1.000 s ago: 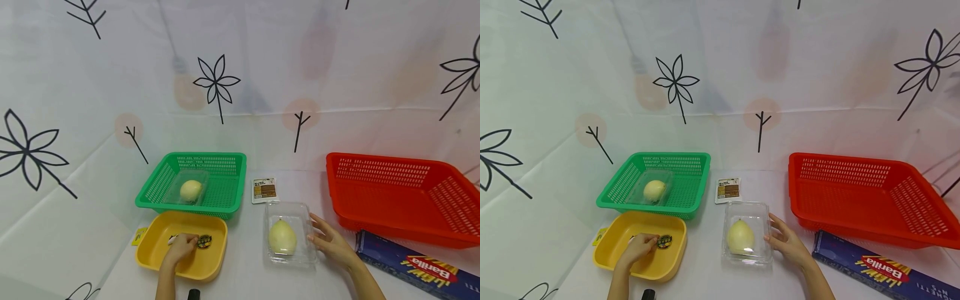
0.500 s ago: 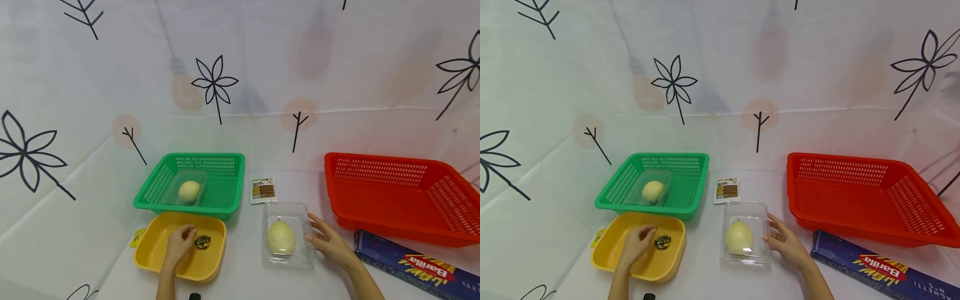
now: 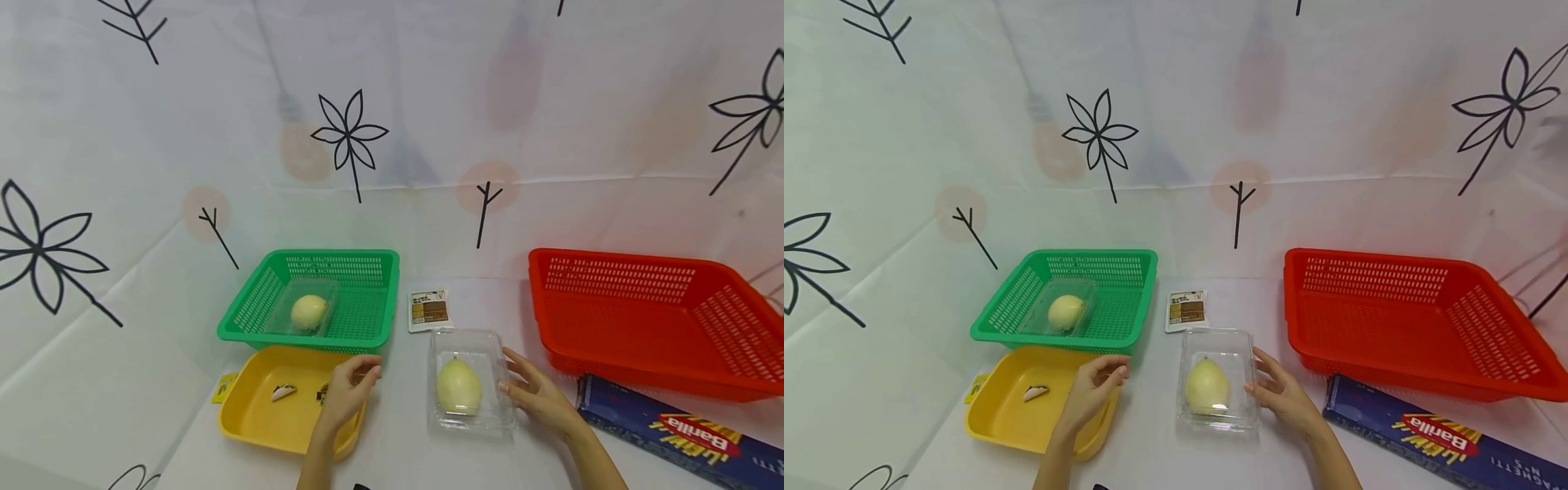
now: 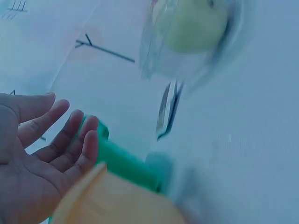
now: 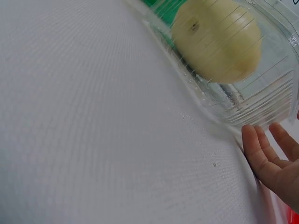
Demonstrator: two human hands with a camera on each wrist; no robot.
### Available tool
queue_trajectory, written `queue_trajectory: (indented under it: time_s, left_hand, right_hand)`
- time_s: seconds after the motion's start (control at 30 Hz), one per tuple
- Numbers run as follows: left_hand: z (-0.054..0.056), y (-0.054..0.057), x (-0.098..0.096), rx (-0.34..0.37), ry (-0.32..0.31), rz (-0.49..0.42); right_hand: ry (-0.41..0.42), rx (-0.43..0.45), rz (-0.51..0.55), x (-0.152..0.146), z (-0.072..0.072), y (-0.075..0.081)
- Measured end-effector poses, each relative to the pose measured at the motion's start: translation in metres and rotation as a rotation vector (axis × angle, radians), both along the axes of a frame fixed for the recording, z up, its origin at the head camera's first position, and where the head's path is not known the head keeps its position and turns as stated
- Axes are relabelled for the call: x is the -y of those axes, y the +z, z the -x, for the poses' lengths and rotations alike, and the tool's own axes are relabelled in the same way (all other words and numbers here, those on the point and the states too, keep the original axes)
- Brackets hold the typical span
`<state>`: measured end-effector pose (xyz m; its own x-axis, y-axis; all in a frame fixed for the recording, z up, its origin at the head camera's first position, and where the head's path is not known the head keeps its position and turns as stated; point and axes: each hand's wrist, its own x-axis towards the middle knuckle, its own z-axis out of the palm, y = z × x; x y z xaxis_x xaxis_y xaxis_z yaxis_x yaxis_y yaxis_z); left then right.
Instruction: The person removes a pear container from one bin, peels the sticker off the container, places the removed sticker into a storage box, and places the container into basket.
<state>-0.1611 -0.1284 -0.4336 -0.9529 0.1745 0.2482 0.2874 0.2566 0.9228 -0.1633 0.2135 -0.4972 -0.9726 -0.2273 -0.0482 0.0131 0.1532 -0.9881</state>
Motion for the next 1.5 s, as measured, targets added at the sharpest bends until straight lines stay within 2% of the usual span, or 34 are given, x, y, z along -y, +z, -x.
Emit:
queue_trajectory:
  time_s: [0.07,0.13,0.3,0.33,0.4,0.53,0.67,0.8,0.93,1.27,1.4,1.5]
  left_hand:
    - [0.005,-0.006,-0.009,0.012,-0.027,-0.005]
    - [0.006,-0.008,-0.018,0.012,-0.059,-0.012]
    - [0.0,0.006,-0.043,0.001,-0.116,0.016]
    - [0.0,0.005,-0.047,-0.014,-0.123,0.025]
    - [0.001,-0.001,-0.054,-0.026,-0.124,0.028]
    - [0.005,-0.023,-0.065,-0.036,-0.101,0.021]
    - [0.003,-0.034,-0.075,-0.014,-0.087,0.008]
    - [0.002,-0.044,-0.079,0.056,-0.127,-0.024]
    - [0.001,-0.046,-0.082,0.106,-0.148,-0.03]
    - [-0.002,-0.053,-0.082,0.12,-0.1,0.004]
    - [-0.002,-0.057,-0.083,0.109,-0.078,-0.009]
    - [-0.003,-0.057,-0.084,0.092,-0.059,-0.04]
  right_hand:
    - [0.006,-0.009,0.003,0.0,0.0,0.001]
    - [0.007,-0.01,0.005,0.0,-0.001,0.002]
    - [0.011,-0.011,0.012,0.0,-0.001,0.003]
    - [0.01,-0.01,0.014,0.0,-0.001,0.003]
    - [0.009,-0.01,0.016,0.001,-0.001,0.003]
    - [0.009,-0.021,0.023,0.001,-0.002,0.002]
    - [0.004,-0.027,0.031,0.002,-0.002,0.001]
    - [-0.004,-0.023,0.044,0.003,-0.003,0.001]
    - [-0.007,-0.017,0.054,0.004,-0.004,0.001]
    - [-0.147,-0.03,-0.023,0.012,-0.014,0.001]
    - [-0.134,-0.039,-0.027,0.012,-0.024,0.001]
    - [-0.084,0.0,-0.032,0.01,-0.029,0.003]
